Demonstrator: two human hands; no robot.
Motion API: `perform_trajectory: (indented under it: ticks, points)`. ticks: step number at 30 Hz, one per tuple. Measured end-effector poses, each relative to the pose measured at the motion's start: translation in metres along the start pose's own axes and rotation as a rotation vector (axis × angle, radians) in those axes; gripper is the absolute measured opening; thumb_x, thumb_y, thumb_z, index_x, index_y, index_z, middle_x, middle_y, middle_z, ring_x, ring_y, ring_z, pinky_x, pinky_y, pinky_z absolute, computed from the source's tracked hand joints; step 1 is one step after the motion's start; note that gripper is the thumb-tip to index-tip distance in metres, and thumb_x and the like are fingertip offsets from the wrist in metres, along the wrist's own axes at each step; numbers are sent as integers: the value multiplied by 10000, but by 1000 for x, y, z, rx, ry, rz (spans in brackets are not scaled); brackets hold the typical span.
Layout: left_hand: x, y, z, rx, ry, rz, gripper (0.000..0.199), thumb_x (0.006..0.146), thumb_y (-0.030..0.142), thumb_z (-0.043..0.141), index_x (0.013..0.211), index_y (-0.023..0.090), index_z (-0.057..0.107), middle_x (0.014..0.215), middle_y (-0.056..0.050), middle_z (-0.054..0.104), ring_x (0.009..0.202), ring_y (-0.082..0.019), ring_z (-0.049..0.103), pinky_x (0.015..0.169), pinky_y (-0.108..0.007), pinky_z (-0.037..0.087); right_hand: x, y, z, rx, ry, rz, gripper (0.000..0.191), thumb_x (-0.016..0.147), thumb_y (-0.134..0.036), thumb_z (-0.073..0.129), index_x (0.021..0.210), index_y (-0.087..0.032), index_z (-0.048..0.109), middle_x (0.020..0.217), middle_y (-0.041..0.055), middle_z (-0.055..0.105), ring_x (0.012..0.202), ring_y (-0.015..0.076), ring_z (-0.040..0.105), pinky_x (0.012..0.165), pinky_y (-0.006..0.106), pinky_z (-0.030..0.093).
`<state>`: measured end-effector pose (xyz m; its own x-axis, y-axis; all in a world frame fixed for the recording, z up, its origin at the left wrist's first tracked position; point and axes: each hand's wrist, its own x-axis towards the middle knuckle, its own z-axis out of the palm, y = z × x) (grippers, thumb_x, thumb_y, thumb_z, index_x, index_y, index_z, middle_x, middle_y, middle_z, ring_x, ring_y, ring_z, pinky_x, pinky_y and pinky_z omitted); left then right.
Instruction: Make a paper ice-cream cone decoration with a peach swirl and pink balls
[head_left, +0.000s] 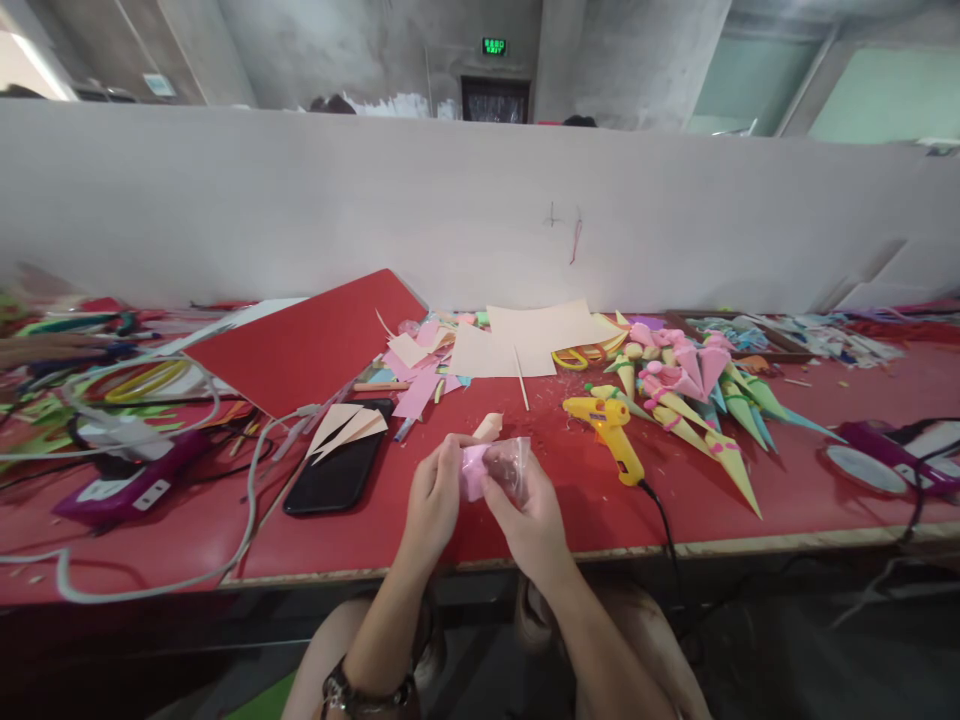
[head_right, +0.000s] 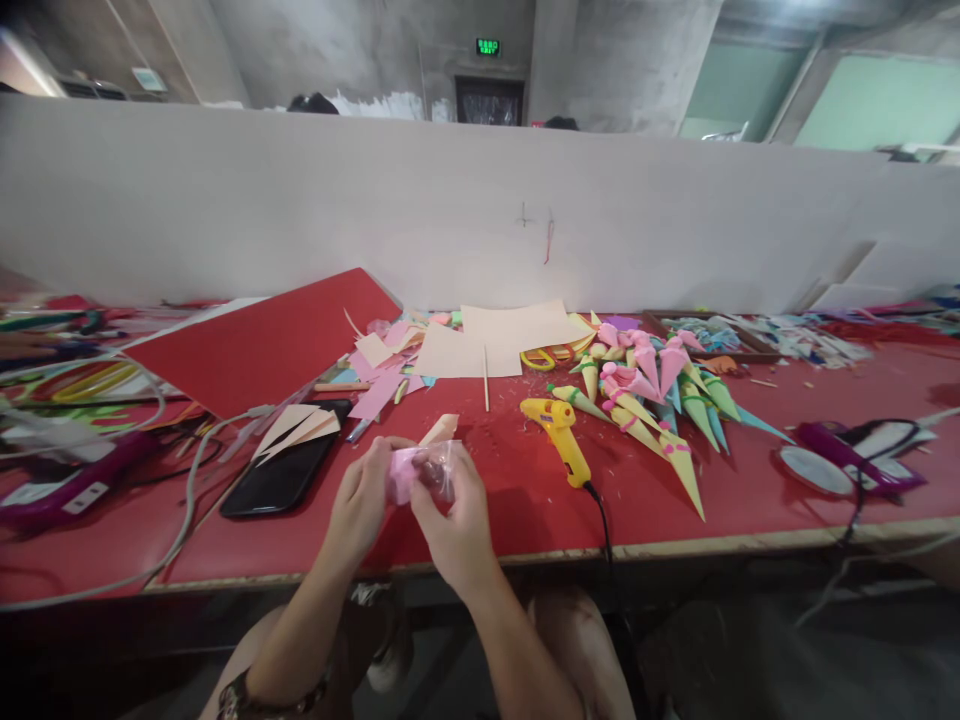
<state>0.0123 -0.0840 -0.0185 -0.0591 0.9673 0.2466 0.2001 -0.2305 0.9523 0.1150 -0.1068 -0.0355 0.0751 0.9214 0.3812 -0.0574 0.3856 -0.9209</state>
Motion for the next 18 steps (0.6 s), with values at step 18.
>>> perform_trajectory:
  ticks: [18]
  points:
    - [3,-1,-6,-45,-42,-28,461,801,494,391,780,124,666,683,-62,671,625,-175,601,596,-249,469,0,2,3,65,-21,33,198,706,-177,586,901,-189,622,922,45,613,868,181,598,771,290,495]
